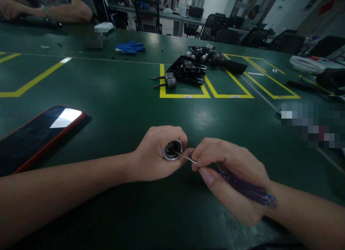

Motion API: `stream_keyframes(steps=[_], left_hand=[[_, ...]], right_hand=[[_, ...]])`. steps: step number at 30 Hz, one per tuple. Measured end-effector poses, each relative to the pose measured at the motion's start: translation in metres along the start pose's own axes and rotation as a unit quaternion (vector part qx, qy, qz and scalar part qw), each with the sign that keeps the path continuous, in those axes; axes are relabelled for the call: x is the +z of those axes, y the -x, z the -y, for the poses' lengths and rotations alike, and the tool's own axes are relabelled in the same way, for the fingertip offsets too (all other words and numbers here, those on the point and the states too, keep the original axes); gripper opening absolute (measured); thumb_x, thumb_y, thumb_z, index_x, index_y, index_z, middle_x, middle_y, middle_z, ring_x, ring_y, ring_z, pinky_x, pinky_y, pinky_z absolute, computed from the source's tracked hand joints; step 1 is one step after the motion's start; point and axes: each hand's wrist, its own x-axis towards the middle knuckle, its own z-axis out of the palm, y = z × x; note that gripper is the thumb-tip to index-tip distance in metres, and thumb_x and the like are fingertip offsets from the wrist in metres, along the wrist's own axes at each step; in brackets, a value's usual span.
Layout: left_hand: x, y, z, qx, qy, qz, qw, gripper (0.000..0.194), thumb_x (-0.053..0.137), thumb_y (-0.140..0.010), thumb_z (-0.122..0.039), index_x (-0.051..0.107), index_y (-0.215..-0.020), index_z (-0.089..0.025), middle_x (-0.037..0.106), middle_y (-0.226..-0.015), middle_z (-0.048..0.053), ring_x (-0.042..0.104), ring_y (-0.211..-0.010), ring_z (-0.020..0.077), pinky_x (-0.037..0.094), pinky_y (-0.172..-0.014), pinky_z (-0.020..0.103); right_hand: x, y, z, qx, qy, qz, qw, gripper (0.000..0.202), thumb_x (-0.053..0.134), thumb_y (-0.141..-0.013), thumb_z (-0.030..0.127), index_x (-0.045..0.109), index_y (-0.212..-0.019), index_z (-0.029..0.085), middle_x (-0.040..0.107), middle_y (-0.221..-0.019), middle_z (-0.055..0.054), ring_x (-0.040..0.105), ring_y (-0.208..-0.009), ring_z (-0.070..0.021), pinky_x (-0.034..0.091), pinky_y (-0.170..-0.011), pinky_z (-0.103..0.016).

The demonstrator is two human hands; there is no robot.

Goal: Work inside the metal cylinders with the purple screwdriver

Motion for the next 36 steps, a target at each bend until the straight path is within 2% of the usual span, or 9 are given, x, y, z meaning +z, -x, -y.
stream_keyframes(steps=[6,9,13,17,20,23,28,33,36], left_hand=[[-0.001,0.002,0.0,-0.018,-0.003,0.005,1.0,0.011,0.056,-0.072,-0.016,0.051,-0.062,-0.016,0.052,-0.059,-0.005,0.048,-0.053,0.0061,0.035,-0.051,0.018],[0.0,0.002,-0.001,-0.024,-0.001,0.011,1.0,0.012,0.056,-0.072,-0.016,0.05,-0.062,-0.016,0.052,-0.059,-0.005,0.048,-0.053,0.0063,0.036,-0.051,0.018],[0.0,0.001,-0.001,-0.017,0.004,0.006,1.0,0.013,0.057,-0.073,-0.018,0.05,-0.062,-0.015,0.051,-0.058,-0.004,0.047,-0.052,0.0062,0.035,-0.051,0.018],[0.0,0.0,-0.002,-0.012,0.002,0.0,1.0,0.016,0.056,-0.074,-0.019,0.049,-0.06,-0.015,0.05,-0.056,-0.004,0.046,-0.051,0.0061,0.035,-0.051,0.019],[-0.001,0.0,-0.001,-0.014,0.001,0.008,1.0,0.015,0.056,-0.073,-0.02,0.05,-0.06,-0.015,0.05,-0.057,-0.004,0.046,-0.052,0.0064,0.035,-0.051,0.019],[-0.001,0.0,0.0,-0.017,-0.002,0.011,1.0,0.013,0.056,-0.073,-0.018,0.05,-0.062,-0.016,0.051,-0.058,-0.004,0.047,-0.053,0.0064,0.036,-0.051,0.018],[0.0,0.001,-0.001,-0.026,-0.01,0.014,1.0,0.012,0.054,-0.074,-0.019,0.05,-0.062,-0.016,0.053,-0.059,-0.004,0.049,-0.053,0.0069,0.036,-0.051,0.019],[0.0,0.002,-0.001,-0.035,-0.016,0.015,0.999,0.013,0.054,-0.074,-0.02,0.05,-0.062,-0.016,0.053,-0.059,-0.004,0.048,-0.053,0.0068,0.036,-0.051,0.019],[0.0,0.002,-0.001,-0.029,-0.012,0.012,0.999,0.013,0.055,-0.074,-0.02,0.051,-0.062,-0.016,0.052,-0.058,-0.004,0.048,-0.052,0.0067,0.035,-0.051,0.019]], right_hand=[[0.001,0.001,-0.01,0.145,-0.176,-0.042,0.973,0.012,0.045,-0.077,0.009,0.049,-0.077,0.02,0.055,-0.071,-0.001,0.052,-0.063,-0.0134,0.042,-0.052,-0.027],[0.001,0.001,-0.01,0.133,-0.163,-0.038,0.977,0.012,0.046,-0.076,0.008,0.05,-0.076,0.019,0.055,-0.07,-0.001,0.053,-0.063,-0.0137,0.042,-0.053,-0.027],[-0.001,-0.001,-0.003,0.032,-0.026,-0.013,0.999,0.017,0.043,-0.073,0.004,0.051,-0.078,0.017,0.056,-0.069,-0.003,0.057,-0.066,-0.0148,0.047,-0.059,-0.029],[0.0,-0.001,0.001,-0.044,0.051,0.02,0.997,0.017,0.046,-0.069,0.002,0.052,-0.077,0.016,0.058,-0.069,-0.004,0.058,-0.067,-0.0148,0.05,-0.067,-0.031],[0.001,0.0,0.0,-0.018,0.025,0.007,1.0,0.017,0.045,-0.071,0.002,0.052,-0.078,0.017,0.058,-0.07,-0.003,0.058,-0.069,-0.0152,0.049,-0.066,-0.032],[0.001,0.002,-0.004,0.069,-0.081,-0.016,0.994,0.016,0.045,-0.075,0.005,0.052,-0.08,0.018,0.056,-0.072,-0.003,0.055,-0.068,-0.0148,0.044,-0.059,-0.029],[0.004,0.004,-0.014,0.166,-0.272,-0.07,0.945,0.012,0.048,-0.078,0.009,0.053,-0.08,0.019,0.054,-0.072,0.0,0.051,-0.066,-0.0136,0.037,-0.054,-0.026],[0.004,0.004,-0.015,0.187,-0.289,-0.076,0.936,0.011,0.048,-0.078,0.01,0.054,-0.08,0.019,0.054,-0.072,0.0,0.051,-0.065,-0.0134,0.036,-0.053,-0.026],[0.002,0.002,-0.009,0.148,-0.213,-0.062,0.964,0.012,0.048,-0.077,0.008,0.053,-0.079,0.019,0.053,-0.072,0.0,0.051,-0.066,-0.0135,0.037,-0.055,-0.027]])
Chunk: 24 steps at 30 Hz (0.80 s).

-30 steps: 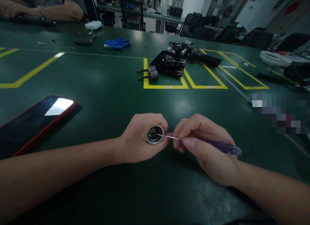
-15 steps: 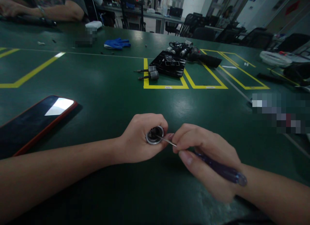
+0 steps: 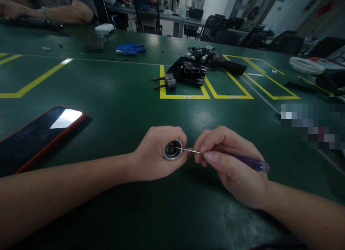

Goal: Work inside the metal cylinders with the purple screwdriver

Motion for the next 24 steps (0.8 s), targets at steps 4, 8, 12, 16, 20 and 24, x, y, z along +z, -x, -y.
stream_keyframes(steps=[4,8,12,16,20,24], left_hand=[[-0.001,-0.001,0.0,0.011,0.011,-0.001,1.0,0.013,0.055,-0.073,-0.018,0.05,-0.062,-0.015,0.051,-0.058,-0.005,0.047,-0.052,0.0062,0.035,-0.051,0.018],[-0.001,-0.002,0.0,0.001,0.011,-0.001,1.0,0.012,0.055,-0.073,-0.018,0.05,-0.062,-0.016,0.051,-0.058,-0.004,0.048,-0.053,0.0067,0.036,-0.051,0.018],[-0.002,-0.002,-0.001,-0.014,0.017,-0.007,1.0,0.013,0.054,-0.072,-0.018,0.05,-0.061,-0.016,0.052,-0.058,-0.004,0.048,-0.053,0.0072,0.035,-0.05,0.018],[-0.001,-0.001,-0.001,-0.025,0.022,-0.005,0.999,0.014,0.055,-0.074,-0.021,0.05,-0.062,-0.016,0.052,-0.058,-0.003,0.047,-0.051,0.007,0.036,-0.049,0.019],[-0.001,-0.002,-0.001,-0.02,0.008,-0.004,1.0,0.016,0.055,-0.074,-0.023,0.049,-0.061,-0.016,0.052,-0.058,-0.004,0.047,-0.051,0.0073,0.036,-0.05,0.019],[-0.001,-0.002,-0.001,-0.003,0.003,-0.011,1.0,0.016,0.055,-0.075,-0.023,0.048,-0.061,-0.016,0.05,-0.057,-0.004,0.046,-0.05,0.0068,0.035,-0.049,0.019]], right_hand=[[0.002,0.002,0.007,-0.078,0.14,0.034,0.987,0.016,0.045,-0.076,0.004,0.054,-0.08,0.018,0.055,-0.072,-0.002,0.055,-0.07,-0.015,0.042,-0.062,-0.03],[0.002,0.004,0.003,-0.041,0.085,0.012,0.995,0.012,0.047,-0.079,0.008,0.051,-0.082,0.019,0.055,-0.074,-0.002,0.054,-0.07,-0.0149,0.041,-0.059,-0.029],[0.003,0.004,0.0,-0.043,0.064,-0.001,0.997,0.011,0.047,-0.08,0.009,0.051,-0.081,0.019,0.054,-0.073,-0.002,0.053,-0.067,-0.0137,0.041,-0.057,-0.028],[0.004,0.006,0.008,-0.098,0.135,-0.004,0.986,0.017,0.046,-0.076,0.005,0.054,-0.081,0.018,0.056,-0.072,-0.003,0.055,-0.067,-0.0144,0.045,-0.059,-0.03],[0.006,0.008,0.015,-0.123,0.185,-0.008,0.975,0.02,0.046,-0.073,0.002,0.054,-0.081,0.018,0.058,-0.071,-0.004,0.056,-0.065,-0.0142,0.045,-0.055,-0.027],[0.007,0.006,0.016,-0.138,0.2,-0.018,0.97,0.02,0.046,-0.071,0.001,0.055,-0.081,0.017,0.059,-0.07,-0.004,0.057,-0.065,-0.0138,0.044,-0.052,-0.026]])
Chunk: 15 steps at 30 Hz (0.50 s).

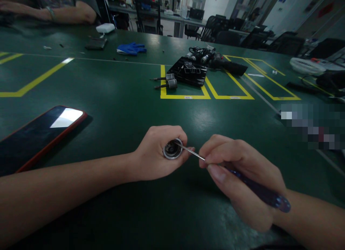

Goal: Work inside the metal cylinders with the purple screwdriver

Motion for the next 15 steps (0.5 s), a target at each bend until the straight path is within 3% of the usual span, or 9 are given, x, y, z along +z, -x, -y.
stream_keyframes(steps=[5,15], left_hand=[[0.0006,0.0007,-0.0001,0.008,-0.003,0.0,1.0,0.017,0.055,-0.075,-0.021,0.048,-0.06,-0.016,0.049,-0.056,-0.004,0.045,-0.05,0.0065,0.034,-0.048,0.019],[-0.0012,-0.0016,-0.0014,0.005,-0.017,0.012,1.0,0.017,0.057,-0.075,-0.02,0.05,-0.06,-0.016,0.051,-0.057,-0.004,0.047,-0.052,0.0068,0.036,-0.05,0.018]], right_hand=[[-0.0005,-0.0036,-0.0004,-0.045,0.033,0.053,0.997,0.022,0.045,-0.07,0.001,0.055,-0.081,0.018,0.058,-0.068,-0.004,0.056,-0.063,-0.0141,0.048,-0.056,-0.029],[-0.0056,-0.004,0.0054,-0.028,0.063,0.069,0.995,0.024,0.044,-0.07,0.001,0.055,-0.08,0.02,0.056,-0.062,-0.003,0.053,-0.058,-0.015,0.046,-0.053,-0.03]])
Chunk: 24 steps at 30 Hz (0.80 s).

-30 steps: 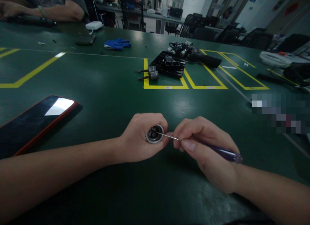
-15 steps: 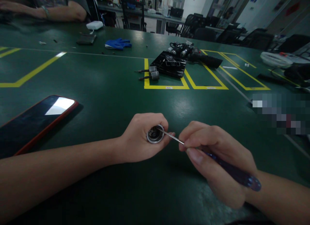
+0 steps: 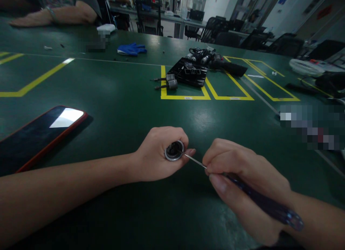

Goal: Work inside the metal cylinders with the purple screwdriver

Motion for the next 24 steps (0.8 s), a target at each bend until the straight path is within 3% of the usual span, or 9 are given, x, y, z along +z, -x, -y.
stream_keyframes(steps=[8,24], left_hand=[[-0.001,0.001,0.003,0.032,0.0,-0.001,0.999,0.016,0.058,-0.075,-0.017,0.05,-0.062,-0.015,0.051,-0.058,-0.004,0.047,-0.052,0.0063,0.036,-0.05,0.018],[0.0,0.001,0.002,0.031,0.011,-0.008,0.999,0.015,0.055,-0.075,-0.019,0.051,-0.061,-0.014,0.05,-0.056,-0.004,0.046,-0.05,0.0063,0.035,-0.049,0.018]], right_hand=[[-0.001,-0.001,0.003,-0.004,-0.009,-0.01,1.0,0.023,0.045,-0.068,0.0,0.057,-0.078,0.018,0.055,-0.06,-0.003,0.053,-0.056,-0.0143,0.046,-0.053,-0.029],[0.007,-0.002,-0.007,-0.011,-0.048,-0.009,0.999,0.019,0.044,-0.071,0.001,0.054,-0.08,0.014,0.057,-0.068,-0.005,0.057,-0.064,-0.0152,0.048,-0.061,-0.03]])
